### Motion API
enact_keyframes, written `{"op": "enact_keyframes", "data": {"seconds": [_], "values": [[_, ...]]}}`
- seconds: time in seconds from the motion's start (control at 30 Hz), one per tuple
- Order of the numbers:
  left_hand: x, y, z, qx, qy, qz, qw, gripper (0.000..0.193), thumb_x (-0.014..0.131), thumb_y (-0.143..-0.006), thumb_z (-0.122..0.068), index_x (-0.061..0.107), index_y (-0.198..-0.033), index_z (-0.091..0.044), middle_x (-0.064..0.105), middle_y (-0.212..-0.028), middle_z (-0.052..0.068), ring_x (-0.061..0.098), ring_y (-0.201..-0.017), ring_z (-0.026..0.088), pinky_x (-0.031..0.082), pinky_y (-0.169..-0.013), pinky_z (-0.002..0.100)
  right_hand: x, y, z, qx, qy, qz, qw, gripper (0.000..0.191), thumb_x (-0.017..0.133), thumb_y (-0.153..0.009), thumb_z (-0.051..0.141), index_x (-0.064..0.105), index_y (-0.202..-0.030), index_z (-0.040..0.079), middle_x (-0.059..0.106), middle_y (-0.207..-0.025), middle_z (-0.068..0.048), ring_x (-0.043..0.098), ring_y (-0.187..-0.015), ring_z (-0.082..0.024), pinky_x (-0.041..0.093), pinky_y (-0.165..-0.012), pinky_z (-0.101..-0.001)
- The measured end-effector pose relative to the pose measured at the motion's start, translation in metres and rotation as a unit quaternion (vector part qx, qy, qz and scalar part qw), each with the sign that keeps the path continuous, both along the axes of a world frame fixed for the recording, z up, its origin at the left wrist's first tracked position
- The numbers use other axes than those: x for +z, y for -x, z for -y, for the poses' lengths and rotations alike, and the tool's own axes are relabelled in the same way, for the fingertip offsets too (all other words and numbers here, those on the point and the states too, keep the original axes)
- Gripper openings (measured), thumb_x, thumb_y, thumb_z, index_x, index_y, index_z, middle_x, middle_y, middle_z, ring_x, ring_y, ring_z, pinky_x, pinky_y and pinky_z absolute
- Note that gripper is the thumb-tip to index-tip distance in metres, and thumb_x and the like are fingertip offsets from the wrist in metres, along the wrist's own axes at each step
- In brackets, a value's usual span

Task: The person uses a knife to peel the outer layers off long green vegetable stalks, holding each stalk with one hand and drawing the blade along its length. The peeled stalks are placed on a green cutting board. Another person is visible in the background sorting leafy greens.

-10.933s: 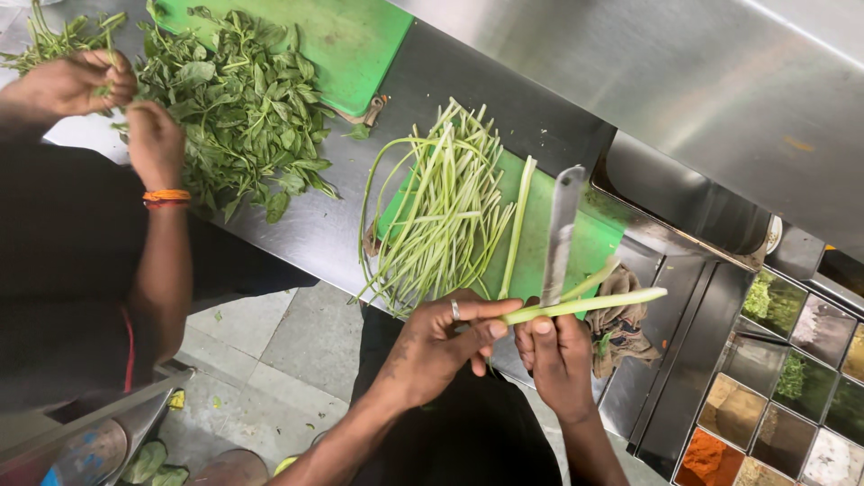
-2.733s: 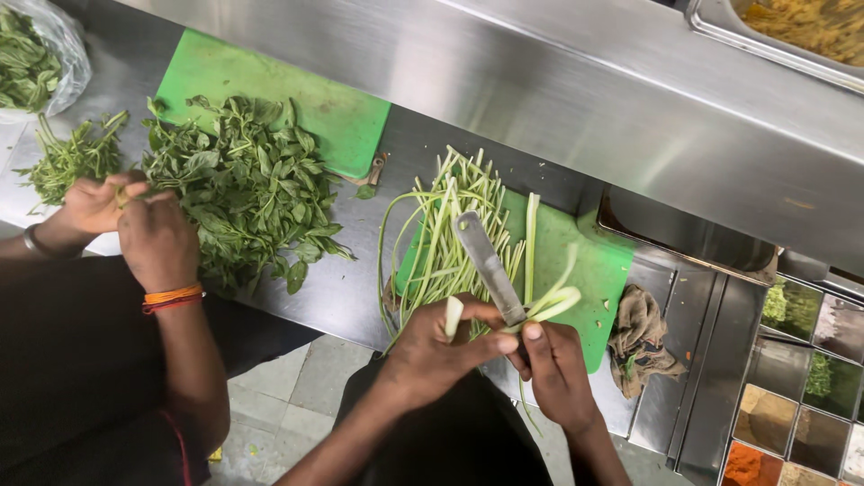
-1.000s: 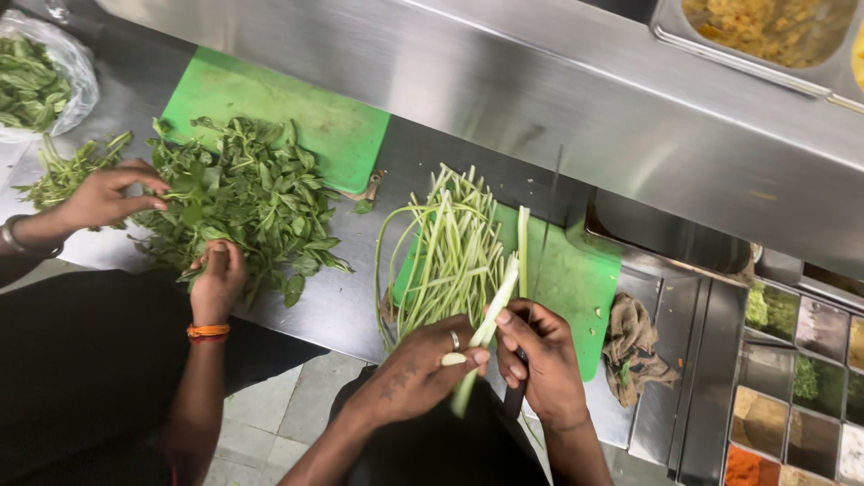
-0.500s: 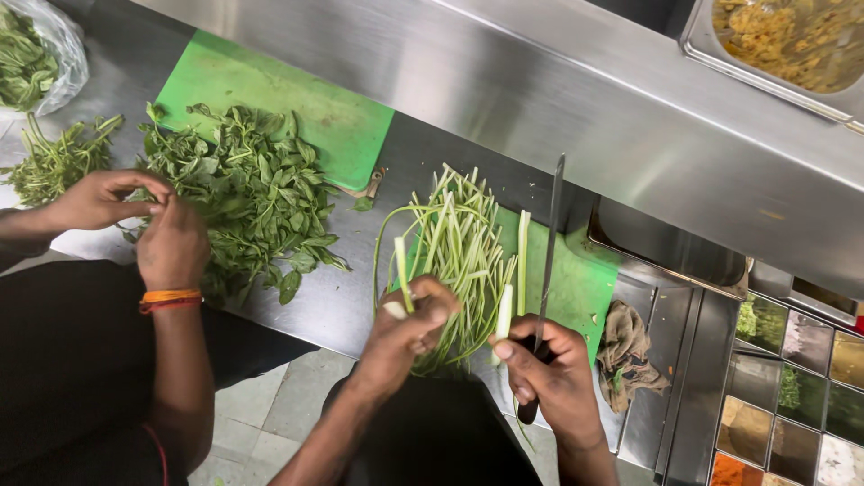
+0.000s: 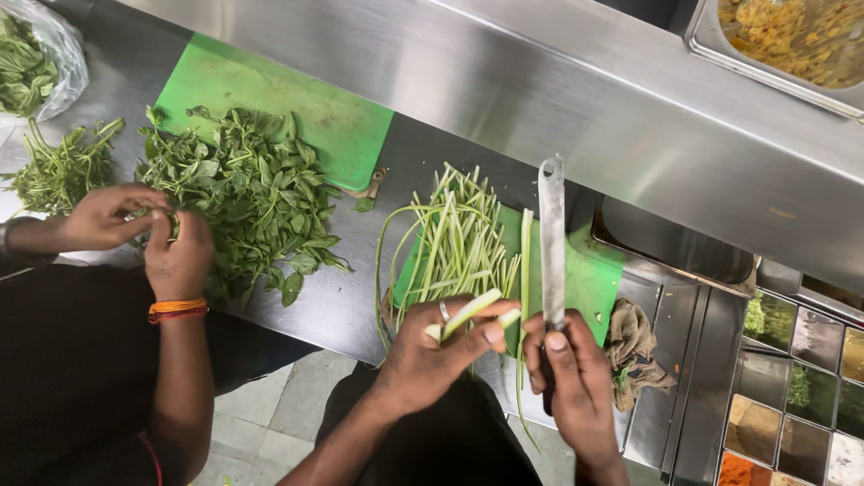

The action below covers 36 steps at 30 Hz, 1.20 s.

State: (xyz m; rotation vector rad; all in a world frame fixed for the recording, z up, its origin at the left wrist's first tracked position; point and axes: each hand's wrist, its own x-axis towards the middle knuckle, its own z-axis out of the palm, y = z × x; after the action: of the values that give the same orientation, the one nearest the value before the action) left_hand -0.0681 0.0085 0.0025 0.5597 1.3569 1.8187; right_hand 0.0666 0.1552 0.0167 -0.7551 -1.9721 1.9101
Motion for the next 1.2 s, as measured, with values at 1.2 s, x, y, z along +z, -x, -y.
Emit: {"op": "enact_keyframes", "data": {"seconds": [1.2], "values": [[0.012, -0.002, -0.009, -0.095, 0.025, -0.001, 0.995, 0.033, 0.070, -0.098, -0.020, 0.072, -0.126, -0.003, 0.076, -0.086, 0.003, 0.061, -0.071, 0.006, 0.051, -0.066, 0.023, -0.011, -0.006, -0.018, 0.056, -0.199, -0.031, 0.978, 0.029, 0.053, -0.106, 0.027, 0.064, -0.098, 0.002, 0.055, -0.066, 0.001, 0.050, -0.056, -0.007, 0.041, -0.052, -0.0242]]}}
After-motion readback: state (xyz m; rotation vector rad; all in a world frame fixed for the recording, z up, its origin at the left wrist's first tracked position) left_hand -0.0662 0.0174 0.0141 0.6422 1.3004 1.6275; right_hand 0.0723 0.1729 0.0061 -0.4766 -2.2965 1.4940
